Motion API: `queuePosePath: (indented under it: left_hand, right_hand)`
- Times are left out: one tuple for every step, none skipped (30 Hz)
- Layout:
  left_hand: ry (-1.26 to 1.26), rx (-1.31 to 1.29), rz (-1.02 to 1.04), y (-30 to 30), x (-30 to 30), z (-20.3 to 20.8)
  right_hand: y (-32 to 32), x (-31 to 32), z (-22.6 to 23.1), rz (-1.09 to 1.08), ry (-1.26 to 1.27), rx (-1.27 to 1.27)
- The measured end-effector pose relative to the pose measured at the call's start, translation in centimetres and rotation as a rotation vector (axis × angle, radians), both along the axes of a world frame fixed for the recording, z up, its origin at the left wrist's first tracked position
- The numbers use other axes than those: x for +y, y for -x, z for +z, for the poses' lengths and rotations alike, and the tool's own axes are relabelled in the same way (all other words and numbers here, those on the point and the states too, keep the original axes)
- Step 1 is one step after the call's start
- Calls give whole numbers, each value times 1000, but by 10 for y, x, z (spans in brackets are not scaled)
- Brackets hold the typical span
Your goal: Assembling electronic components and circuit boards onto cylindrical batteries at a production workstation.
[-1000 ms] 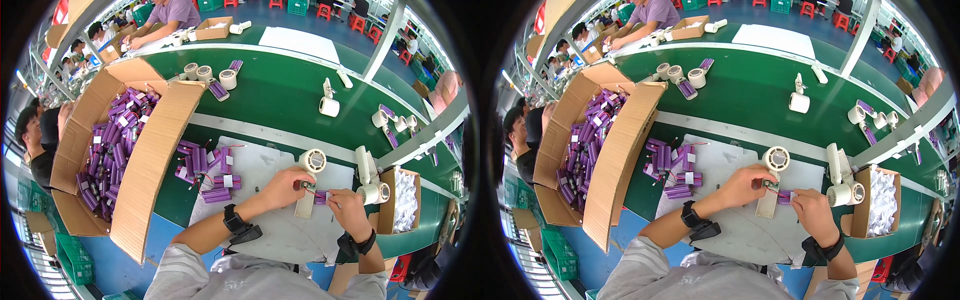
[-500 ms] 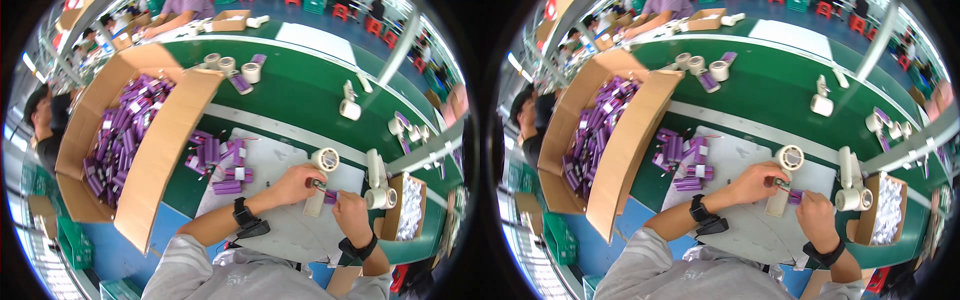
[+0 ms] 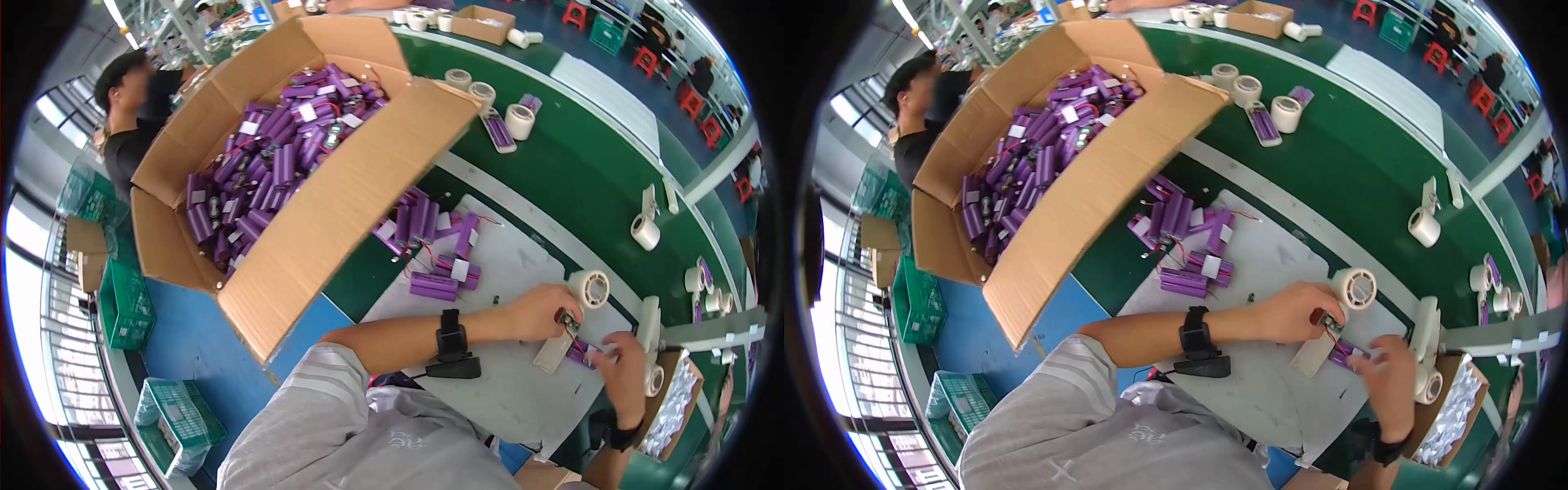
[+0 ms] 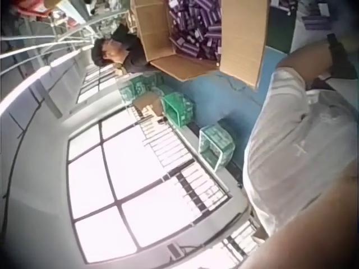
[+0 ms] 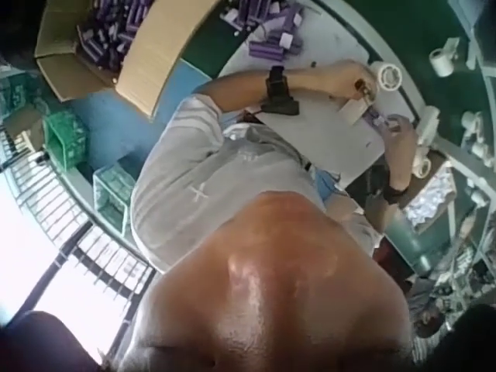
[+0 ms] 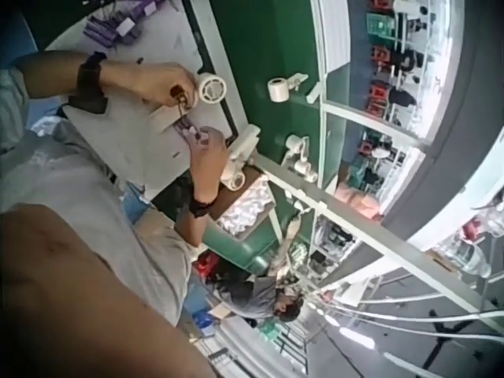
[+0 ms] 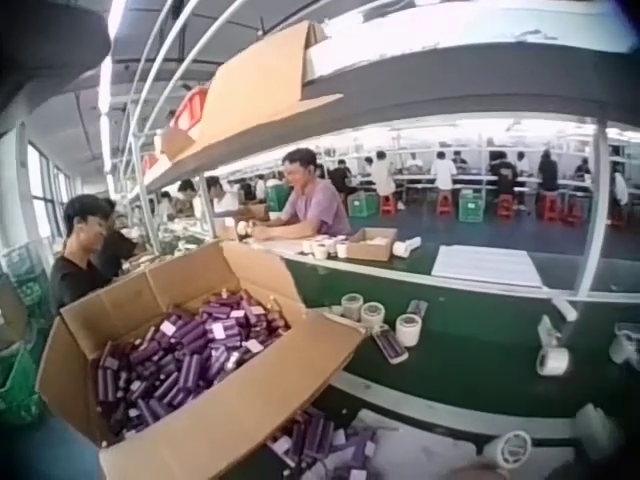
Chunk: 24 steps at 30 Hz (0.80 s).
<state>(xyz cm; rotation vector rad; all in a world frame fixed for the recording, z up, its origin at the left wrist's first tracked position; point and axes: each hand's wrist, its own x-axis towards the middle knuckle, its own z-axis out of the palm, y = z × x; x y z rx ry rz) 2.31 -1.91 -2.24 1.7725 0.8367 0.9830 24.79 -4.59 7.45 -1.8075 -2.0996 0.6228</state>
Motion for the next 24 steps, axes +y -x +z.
queuePosePath:
  left_hand:
    - [2, -6, 14, 1, 2, 0]
    - [12, -13, 25, 2, 2, -1]
    - [22, -19, 35, 3, 1, -3]
    - [36, -34, -12, 2, 3, -4]
    - [42, -35, 9, 3, 4, -3]
    - [49, -35, 32, 4, 3, -3]
    - [56, -43, -12, 5, 4, -2]
    - [79, -27, 2, 6, 4, 0]
    - [100, -7, 22, 6, 4, 4]
    - [102, -8, -6, 6, 4, 7]
    - [103, -2, -8, 5, 5, 10]
    - [109, 13, -2, 6, 3, 11]
    - [116, 29, 5, 6, 1, 11]
    - [127, 39, -8, 6, -3, 12]
    - [118, 53, 3, 6, -3, 13]
    - [111, 68, 14, 6, -2, 14]
    - [109, 81, 24, 6, -4, 14]
    - [120, 92, 12, 7, -4, 14]
    - [122, 104, 11, 6, -4, 15]
    - [126, 115, 11, 5, -2, 15]
    - [132, 126, 9, 4, -1, 14]
    - [152, 135, -9, 4, 0, 14]
    - [114, 119, 7, 3, 3, 13]
    - [79, 107, 32, 4, 3, 14]
  right_hand:
    - [5, -5, -7, 153, -22, 4]
    - [7, -10, -14, 304, -37, 8]
    - [7, -10, -17, 273, -18, 0]
    - [5, -7, -18, 282, 2, 2]
    - [3, -5, -19, 290, 20, 8]
    - [0, -4, -20, 242, 34, -1]
    - [-3, 1, -24, 313, 7, 56]
    - [-8, 5, -27, 385, -23, 113]
    - [-18, 8, -31, 348, -19, 107]
    - [-31, 14, -36, 320, -117, 91]
    - [-40, 19, -37, 293, -215, 72]
    - [-41, 29, -27, -30, -318, 13]
    - [-41, 33, -15, -354, -413, -51]
    - [-39, 26, -11, -369, -401, -46]
    - [-34, 23, -8, -324, -567, -67]
    - [-28, 21, -9, -277, -731, -90]
    - [-21, 8, -13, -85, -540, 6]
    - [-13, -5, -19, 105, -347, 105]
    - [-7, -9, -29, 84, -335, 111]
    - [-1, -12, -44, 243, -292, 24]
    - [1, -15, -54, 401, -245, -61]
    - [0, -14, -56, 384, -224, -51]
    - [-3, -9, -55, 399, -104, -8]
    - [-6, -3, -53, 421, 17, 43]
